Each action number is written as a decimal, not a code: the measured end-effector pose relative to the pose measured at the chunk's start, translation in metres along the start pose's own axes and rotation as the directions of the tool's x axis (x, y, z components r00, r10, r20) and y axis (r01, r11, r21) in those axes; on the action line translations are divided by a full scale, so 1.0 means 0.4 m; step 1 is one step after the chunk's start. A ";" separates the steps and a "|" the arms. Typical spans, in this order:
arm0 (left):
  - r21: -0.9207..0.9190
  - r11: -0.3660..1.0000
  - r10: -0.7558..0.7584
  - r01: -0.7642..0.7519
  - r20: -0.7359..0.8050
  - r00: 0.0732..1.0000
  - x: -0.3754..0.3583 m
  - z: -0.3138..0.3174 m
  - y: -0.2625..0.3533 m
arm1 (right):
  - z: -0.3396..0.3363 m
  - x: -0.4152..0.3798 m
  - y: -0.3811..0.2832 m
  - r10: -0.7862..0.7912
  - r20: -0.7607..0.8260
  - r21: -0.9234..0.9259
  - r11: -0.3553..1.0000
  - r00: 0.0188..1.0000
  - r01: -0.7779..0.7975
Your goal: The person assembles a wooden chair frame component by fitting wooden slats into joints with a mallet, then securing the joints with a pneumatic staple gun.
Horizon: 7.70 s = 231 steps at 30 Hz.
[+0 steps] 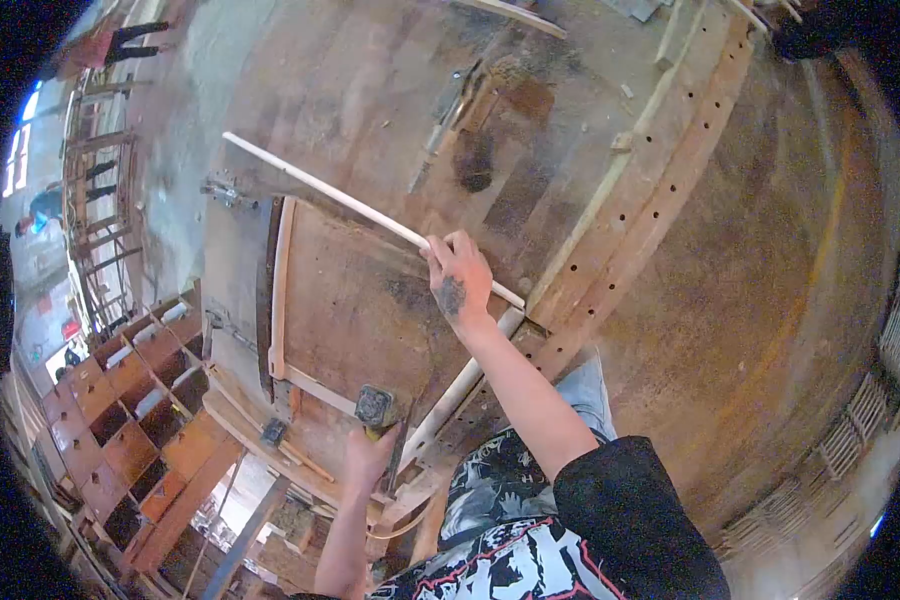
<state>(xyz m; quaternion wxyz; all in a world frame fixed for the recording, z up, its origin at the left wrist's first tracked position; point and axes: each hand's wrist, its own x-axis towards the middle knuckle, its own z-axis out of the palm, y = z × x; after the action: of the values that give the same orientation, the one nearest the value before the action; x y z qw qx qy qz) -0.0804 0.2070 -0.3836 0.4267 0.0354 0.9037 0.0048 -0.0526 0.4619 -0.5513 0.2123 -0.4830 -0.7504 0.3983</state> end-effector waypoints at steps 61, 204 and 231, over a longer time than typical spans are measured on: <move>0.348 0.899 0.090 -0.267 0.450 0.889 0.103 -0.176 0.996 | 0.115 -0.129 0.107 -0.029 0.076 0.037 0.999 0.997 0.026; 0.186 0.409 0.668 -0.893 -0.728 0.154 -0.499 0.165 0.625 | -1.218 0.068 0.346 0.517 0.452 0.866 -0.060 0.727 -0.497; 0.733 0.129 0.991 -0.668 -0.125 0.054 0.555 0.138 1.954 | -1.395 -0.007 0.304 0.912 -0.395 0.892 0.353 0.109 0.284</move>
<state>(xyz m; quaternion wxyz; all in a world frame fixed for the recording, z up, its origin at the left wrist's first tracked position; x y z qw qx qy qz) -0.1315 1.0006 -0.5596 -0.0096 0.6812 0.7306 0.0456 0.4088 0.7048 -0.3182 0.6988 -0.6165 0.0435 0.3603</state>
